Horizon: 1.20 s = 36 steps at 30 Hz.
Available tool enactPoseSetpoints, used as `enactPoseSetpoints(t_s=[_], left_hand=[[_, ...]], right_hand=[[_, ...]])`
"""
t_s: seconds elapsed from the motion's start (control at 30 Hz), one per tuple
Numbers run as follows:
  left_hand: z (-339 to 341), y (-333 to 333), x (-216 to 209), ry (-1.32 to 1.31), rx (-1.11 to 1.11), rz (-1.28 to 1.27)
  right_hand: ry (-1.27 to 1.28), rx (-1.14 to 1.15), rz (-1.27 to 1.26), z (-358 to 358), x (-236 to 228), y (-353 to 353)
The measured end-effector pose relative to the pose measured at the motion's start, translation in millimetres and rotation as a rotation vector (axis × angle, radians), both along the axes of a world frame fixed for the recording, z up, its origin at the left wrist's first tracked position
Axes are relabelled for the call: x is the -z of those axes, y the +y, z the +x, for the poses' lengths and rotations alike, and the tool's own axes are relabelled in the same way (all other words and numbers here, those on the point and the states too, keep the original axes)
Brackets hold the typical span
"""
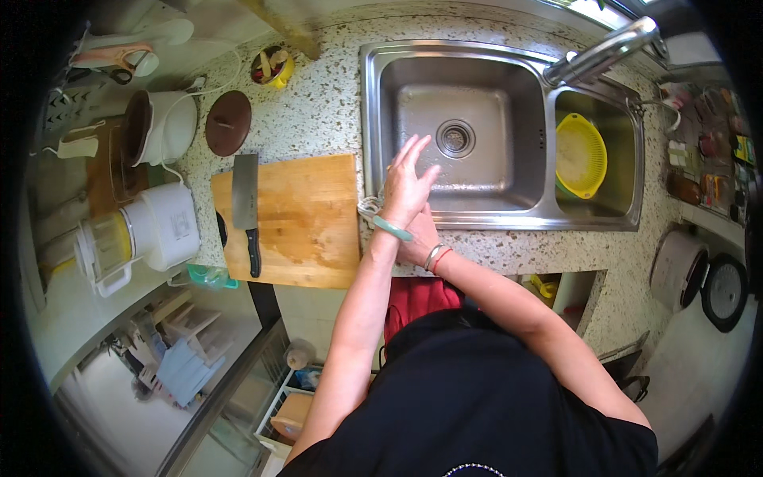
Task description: The person retrieves two bowls from a drawer, then pours a yellow liquid from a blender jar into each bowl. They carry the bowls to a dining table, return to the kitchen, and rinse the blender jar under the tap.
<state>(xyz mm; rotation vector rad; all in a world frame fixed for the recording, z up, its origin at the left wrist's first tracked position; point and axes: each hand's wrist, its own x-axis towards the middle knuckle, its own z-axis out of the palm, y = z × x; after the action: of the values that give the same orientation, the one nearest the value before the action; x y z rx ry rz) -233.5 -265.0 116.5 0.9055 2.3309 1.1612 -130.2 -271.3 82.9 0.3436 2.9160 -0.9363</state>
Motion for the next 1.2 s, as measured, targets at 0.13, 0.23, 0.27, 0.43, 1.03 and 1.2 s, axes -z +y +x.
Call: enactPoseSetpoints(t_s=[0.13, 0.23, 0.27, 0.43, 1.03, 1.2], left_hand=[[18, 0, 18, -0.275, 0.009, 0.126], [27, 22, -11, -0.796, -0.190, 0.295], [29, 28, -8, -0.766, -0.158, 0.338], [67, 60, -36, 0.079, 0.113, -0.114], [73, -101, -40, -0.491, -0.374, 0.487], [19, -210, -11, -0.185, -0.706, 0.319]], right_hand=[[0.066, 0.119, -0.029, 32, 2, 22], [0.097, 0.263, 0.088, 86, -3, 61], [0.151, 0.309, 0.111, 105, -6, 75], [0.174, 0.449, 0.304, 168, -2, 132], [0.493, 0.543, -0.712, 20, -53, -3], [0.604, 0.312, -0.321, -52, -82, -92]])
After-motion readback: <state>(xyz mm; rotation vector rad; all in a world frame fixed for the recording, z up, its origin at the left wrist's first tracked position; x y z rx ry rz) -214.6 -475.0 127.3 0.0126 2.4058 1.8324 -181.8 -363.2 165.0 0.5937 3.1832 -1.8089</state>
